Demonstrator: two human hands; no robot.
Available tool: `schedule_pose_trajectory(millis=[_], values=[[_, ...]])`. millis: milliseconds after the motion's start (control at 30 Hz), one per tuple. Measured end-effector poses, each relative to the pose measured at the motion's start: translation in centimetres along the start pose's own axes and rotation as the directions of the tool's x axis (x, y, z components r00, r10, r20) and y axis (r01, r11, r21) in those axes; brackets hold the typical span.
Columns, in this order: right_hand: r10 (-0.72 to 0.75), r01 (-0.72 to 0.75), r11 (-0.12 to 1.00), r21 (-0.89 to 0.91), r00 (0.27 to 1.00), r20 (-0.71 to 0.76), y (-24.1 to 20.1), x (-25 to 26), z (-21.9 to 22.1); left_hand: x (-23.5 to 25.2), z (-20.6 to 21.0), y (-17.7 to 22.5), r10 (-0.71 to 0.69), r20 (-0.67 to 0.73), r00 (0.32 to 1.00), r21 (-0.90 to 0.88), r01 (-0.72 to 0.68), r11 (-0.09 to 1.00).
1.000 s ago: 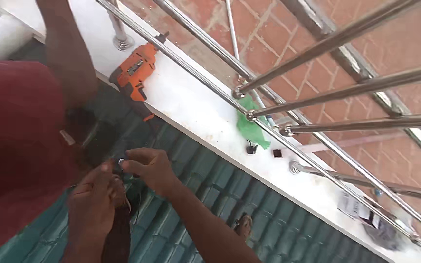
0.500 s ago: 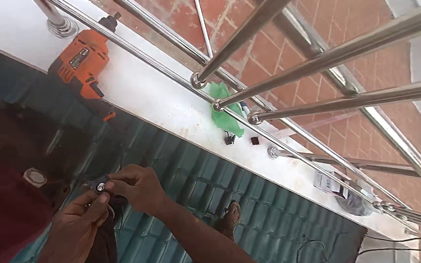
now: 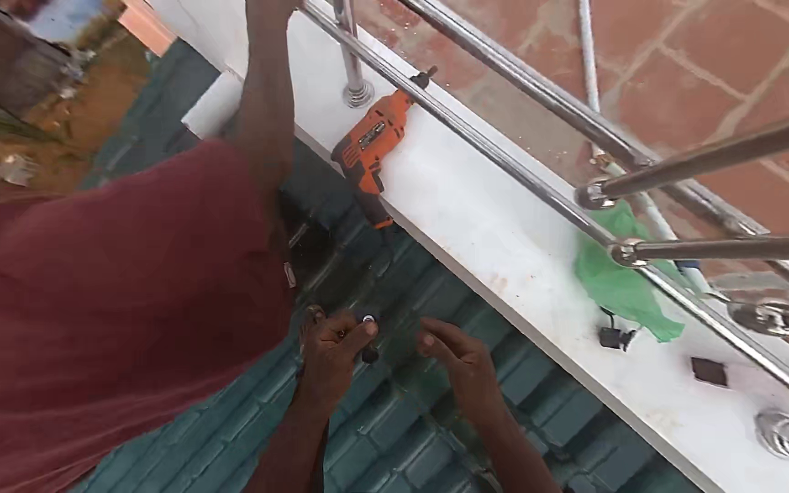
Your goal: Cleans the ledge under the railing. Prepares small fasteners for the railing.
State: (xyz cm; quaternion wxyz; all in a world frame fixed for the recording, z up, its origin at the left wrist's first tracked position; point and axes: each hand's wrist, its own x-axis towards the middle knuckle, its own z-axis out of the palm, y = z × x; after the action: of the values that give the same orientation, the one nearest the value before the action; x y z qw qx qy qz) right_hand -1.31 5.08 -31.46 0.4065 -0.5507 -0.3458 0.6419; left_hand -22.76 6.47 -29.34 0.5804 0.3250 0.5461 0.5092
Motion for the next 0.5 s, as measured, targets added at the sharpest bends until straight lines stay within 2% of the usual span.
schedule_pose_trajectory(millis=[67, 167, 267, 367, 500], values=[[-0.007, 0.005, 0.999, -0.034, 0.999, -0.047, 0.5, -0.2, -1.7, 0.4, -0.5, 0.3, 0.152, 0.029, 0.988, 0.052, -0.153, 0.987], [-0.098, 0.096, 0.993, -0.066, 0.995, -0.029, -0.2, -0.5, -2.3, 0.6, -1.0, 1.5, 0.346, 0.168, 0.923, 0.275, -0.381, 0.883], [-0.235, 0.239, 0.971, -0.009, 0.962, 0.135, -2.5, -0.4, -0.3, 0.3, -1.1, 2.4, 0.367, 0.31, 0.877, 0.394, -0.47, 0.79], [-0.326, 0.324, 0.944, 0.062, 0.89, 0.319, -4.0, 0.5, 2.1, 0.0, -0.9, 2.9, 0.353, 0.411, 0.84, 0.43, -0.52, 0.738], [-0.4, 0.369, 0.916, 0.155, 0.823, 0.404, -4.0, 1.8, 2.9, 0.1, -1.0, 4.2, 0.343, 0.51, 0.789, 0.494, -0.595, 0.633]])
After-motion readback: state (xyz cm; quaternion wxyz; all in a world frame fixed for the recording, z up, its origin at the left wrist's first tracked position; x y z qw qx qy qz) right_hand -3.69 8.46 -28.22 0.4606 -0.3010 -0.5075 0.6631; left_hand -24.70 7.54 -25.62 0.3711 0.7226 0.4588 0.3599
